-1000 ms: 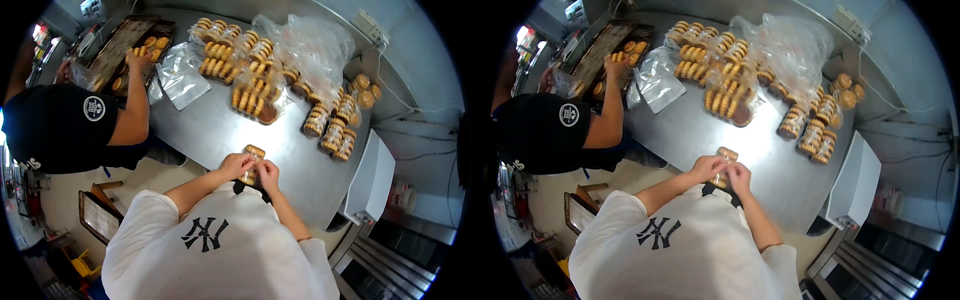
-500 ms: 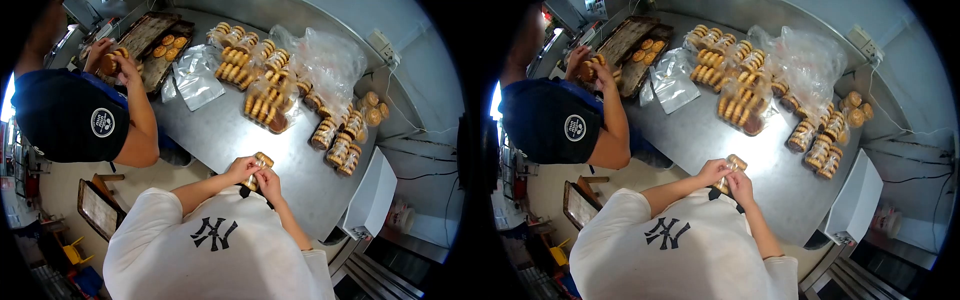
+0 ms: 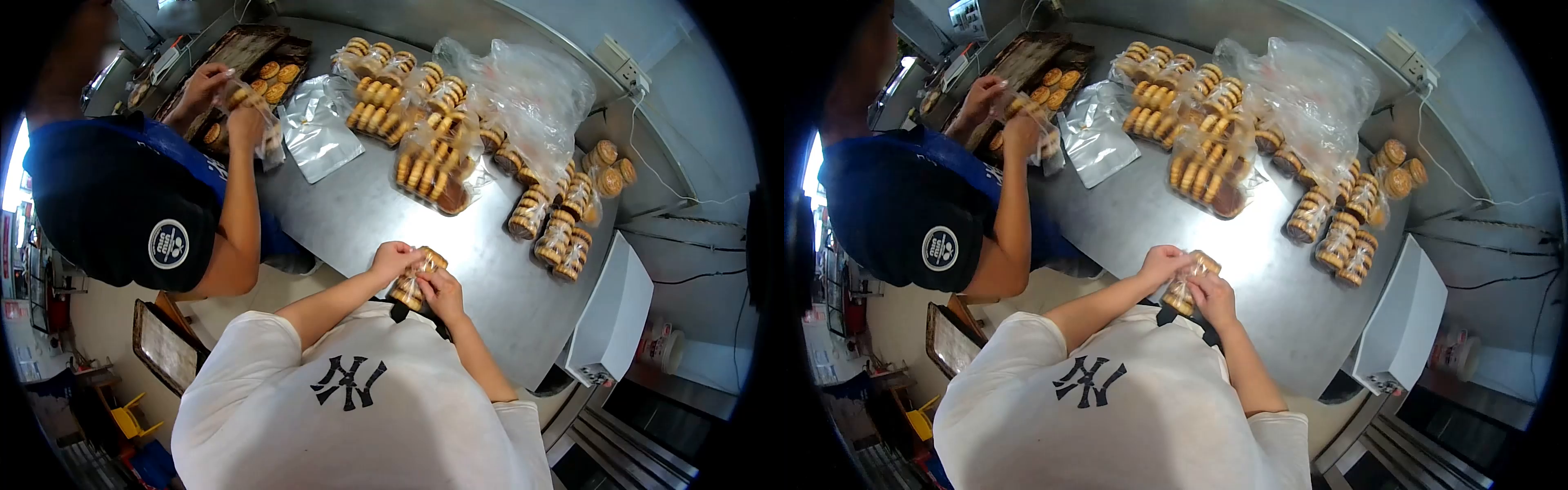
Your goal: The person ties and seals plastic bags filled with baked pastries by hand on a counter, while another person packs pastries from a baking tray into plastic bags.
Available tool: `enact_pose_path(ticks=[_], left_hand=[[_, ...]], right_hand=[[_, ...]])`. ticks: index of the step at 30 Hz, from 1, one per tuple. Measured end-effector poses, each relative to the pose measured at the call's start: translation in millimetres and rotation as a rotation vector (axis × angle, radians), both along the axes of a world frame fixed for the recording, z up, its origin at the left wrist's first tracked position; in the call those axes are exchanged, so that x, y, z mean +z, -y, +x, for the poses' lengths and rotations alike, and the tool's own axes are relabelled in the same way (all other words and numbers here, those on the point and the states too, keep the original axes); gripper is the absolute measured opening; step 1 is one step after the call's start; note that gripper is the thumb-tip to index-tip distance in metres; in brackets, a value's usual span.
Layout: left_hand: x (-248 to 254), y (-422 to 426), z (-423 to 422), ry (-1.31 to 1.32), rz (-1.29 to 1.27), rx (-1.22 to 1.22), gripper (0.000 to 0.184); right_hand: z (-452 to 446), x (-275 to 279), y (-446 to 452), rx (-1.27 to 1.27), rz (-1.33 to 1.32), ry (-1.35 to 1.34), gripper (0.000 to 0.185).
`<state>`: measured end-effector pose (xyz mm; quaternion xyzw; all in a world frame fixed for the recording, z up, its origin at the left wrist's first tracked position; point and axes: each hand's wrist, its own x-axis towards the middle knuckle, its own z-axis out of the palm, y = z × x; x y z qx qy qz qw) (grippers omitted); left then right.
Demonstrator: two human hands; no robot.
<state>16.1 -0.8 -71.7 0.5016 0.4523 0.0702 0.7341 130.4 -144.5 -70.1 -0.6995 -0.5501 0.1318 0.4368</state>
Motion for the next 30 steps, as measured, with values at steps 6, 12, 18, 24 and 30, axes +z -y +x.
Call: enact_pose_path(ticks=[6,12,18,24,30], left_hand=[[49.4,19.3,-1.0,0.267,-0.088,-0.336,0.018],[43.6,-9.2,-12.8,0.146,1.243,-0.696,0.028],[19.7,21.5,-21.3,0.245,1.198,-0.446,0.011],[-7.5,21.7,-19.0,0.23,0.45,-0.373,0.007],[-10.3,18.7,-3.9,0.188,0.244,-0.283,0.014]], right_hand=[[2.0,-17.9,3.0,-0.006,-0.052,0.009,0.012],[-1.4,-12.4,2.1,-0.037,0.026,-0.019,0.008],[-0.7,-5.5,3.9,-0.054,-0.039,-0.051,0.008],[-3.7,9.8,0.2,-0.245,-0.266,-0.359,0.025],[15.5,11.7,-18.7,-0.449,0.08,-1.383,0.011]])
